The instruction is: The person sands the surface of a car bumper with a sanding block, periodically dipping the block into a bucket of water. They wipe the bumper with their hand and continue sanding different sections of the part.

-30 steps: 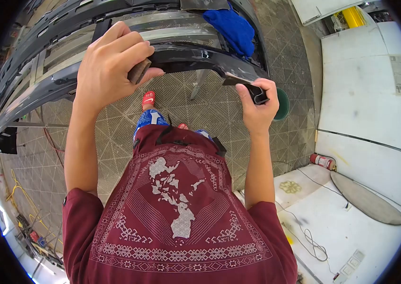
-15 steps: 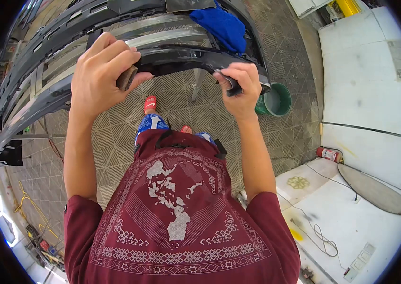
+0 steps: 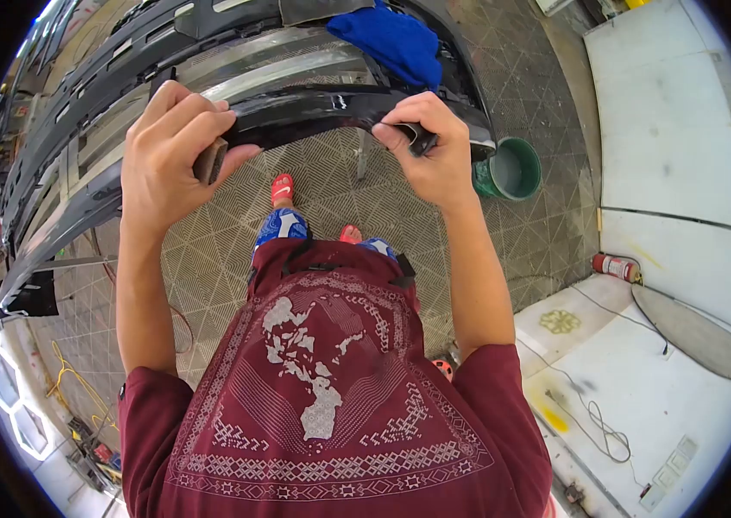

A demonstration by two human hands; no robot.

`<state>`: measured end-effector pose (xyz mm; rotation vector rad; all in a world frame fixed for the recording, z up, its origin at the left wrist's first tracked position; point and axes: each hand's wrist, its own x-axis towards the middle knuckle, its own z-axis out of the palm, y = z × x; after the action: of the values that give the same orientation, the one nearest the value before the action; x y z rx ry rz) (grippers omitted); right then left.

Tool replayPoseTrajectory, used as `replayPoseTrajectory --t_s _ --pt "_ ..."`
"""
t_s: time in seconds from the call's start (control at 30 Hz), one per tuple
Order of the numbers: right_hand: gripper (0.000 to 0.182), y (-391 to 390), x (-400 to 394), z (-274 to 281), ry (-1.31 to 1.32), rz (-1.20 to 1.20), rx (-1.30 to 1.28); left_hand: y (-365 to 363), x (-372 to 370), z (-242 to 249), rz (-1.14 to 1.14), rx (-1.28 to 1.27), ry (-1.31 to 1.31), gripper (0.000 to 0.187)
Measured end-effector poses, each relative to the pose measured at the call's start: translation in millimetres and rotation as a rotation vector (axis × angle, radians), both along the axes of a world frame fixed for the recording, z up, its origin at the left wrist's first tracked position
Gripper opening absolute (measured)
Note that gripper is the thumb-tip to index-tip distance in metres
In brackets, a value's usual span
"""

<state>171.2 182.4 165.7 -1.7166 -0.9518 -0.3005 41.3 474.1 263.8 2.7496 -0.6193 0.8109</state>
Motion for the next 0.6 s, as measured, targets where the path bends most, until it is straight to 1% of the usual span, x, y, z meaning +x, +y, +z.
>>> replayPoseTrajectory --t_s 0.07,0.1,0.17,0.3,0.37,0.4,0.43,0.5,0.57,0.6 --pt "0.016 1.0 2.7 8.6 0.157 0.075 -0.041 0.9 0.5 2.8 0.011 0.010 0.006 0.044" --pt "0.015 1.6 -1.8 11.9 0.325 0.060 -0.030 0.5 0.3 1.9 0.013 0.017 0.016 0.044" --pt "0.016 -2.9 -0.1 7.6 0.339 0.097 -0.012 1.4 -0.1 -0.4 -0.003 0.013 0.028 0.044" --pt "0.017 -6.3 8.9 5.0 0.274 0.142 -0.030 0.8 0.6 0.0 0.020 0.012 -0.018 0.045" --pt "0.017 -0.2 1.9 12.3 0.329 0.096 -0.057 0.3 0.5 -0.1 0.013 0.001 -0.002 0.045" --pt "0.017 -2.4 1.4 15.0 0.410 0.116 -0.056 -0.1 -0.9 -0.8 0.004 0.002 0.004 0.045" --pt "0.017 -8.5 2.1 8.2 0.414 0.102 -0.050 0.7 -1.6 -0.1 0.005 0.016 0.013 0.045" --pt "0.018 -17.8 13.0 -3.7 0.279 0.144 -0.045 2.0 3.2 3.0 0.009 0.030 0.000 0.045" --pt "0.019 -8.1 10.1 5.6 0.297 0.134 -0.074 2.2 0.9 0.0 0.015 0.014 -0.009 0.046" --pt "0.018 -6.0 6.0 9.1 0.351 0.122 -0.070 2.0 -0.9 -2.2 0.010 0.009 0.002 0.046"
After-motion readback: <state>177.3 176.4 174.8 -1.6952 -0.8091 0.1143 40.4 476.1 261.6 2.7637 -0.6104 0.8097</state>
